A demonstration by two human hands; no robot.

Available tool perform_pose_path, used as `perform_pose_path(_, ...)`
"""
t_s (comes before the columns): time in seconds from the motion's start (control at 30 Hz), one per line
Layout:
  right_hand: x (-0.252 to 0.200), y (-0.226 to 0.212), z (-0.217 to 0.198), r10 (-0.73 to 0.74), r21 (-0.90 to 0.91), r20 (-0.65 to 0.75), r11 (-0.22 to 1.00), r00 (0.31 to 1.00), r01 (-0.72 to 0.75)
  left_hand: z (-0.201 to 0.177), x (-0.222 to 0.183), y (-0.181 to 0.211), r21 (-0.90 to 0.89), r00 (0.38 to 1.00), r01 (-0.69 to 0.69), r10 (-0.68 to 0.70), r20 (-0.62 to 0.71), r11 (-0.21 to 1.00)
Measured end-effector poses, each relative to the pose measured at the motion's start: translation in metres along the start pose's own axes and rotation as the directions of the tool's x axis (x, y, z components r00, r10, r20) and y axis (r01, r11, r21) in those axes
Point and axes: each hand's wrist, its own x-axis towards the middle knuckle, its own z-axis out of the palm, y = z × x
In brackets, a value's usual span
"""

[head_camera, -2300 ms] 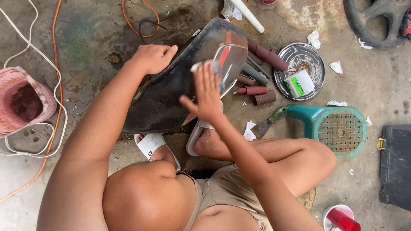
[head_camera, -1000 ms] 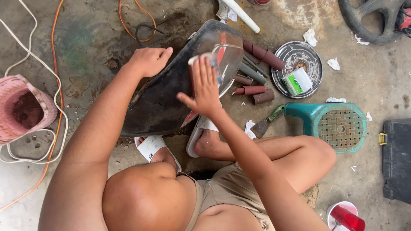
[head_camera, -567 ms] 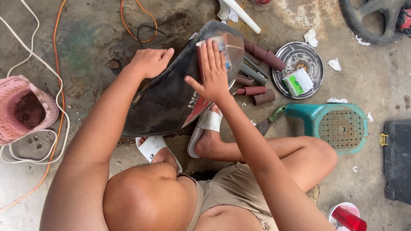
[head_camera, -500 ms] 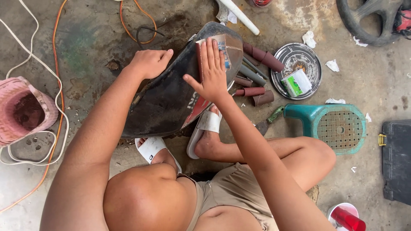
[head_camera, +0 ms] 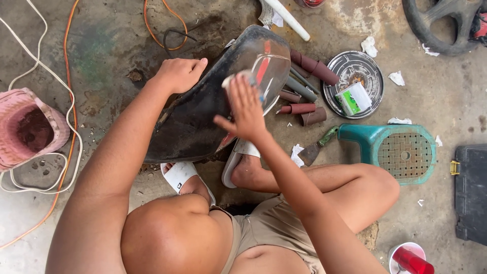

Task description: Hand sanding a motorcycle fuel tank to prepare the surface for repair or painting.

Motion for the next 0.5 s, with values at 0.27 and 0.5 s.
perform_pose_path(0.27,0.046,0.013,-0.030,0.191,0.098,0.059,0.976,0.980,-0.196,-0.013,-0.008,0.013,-0.030,0.998,0.039,-0.037,0.052,0.999)
perform_pose_path(0.5,-0.042,-0.032,0.007,-0.001,0.049,0.059,0.999,0.998,-0.001,-0.020,-0.013,0.019,-0.052,0.996,0.044,-0.039,0.083,0.998)
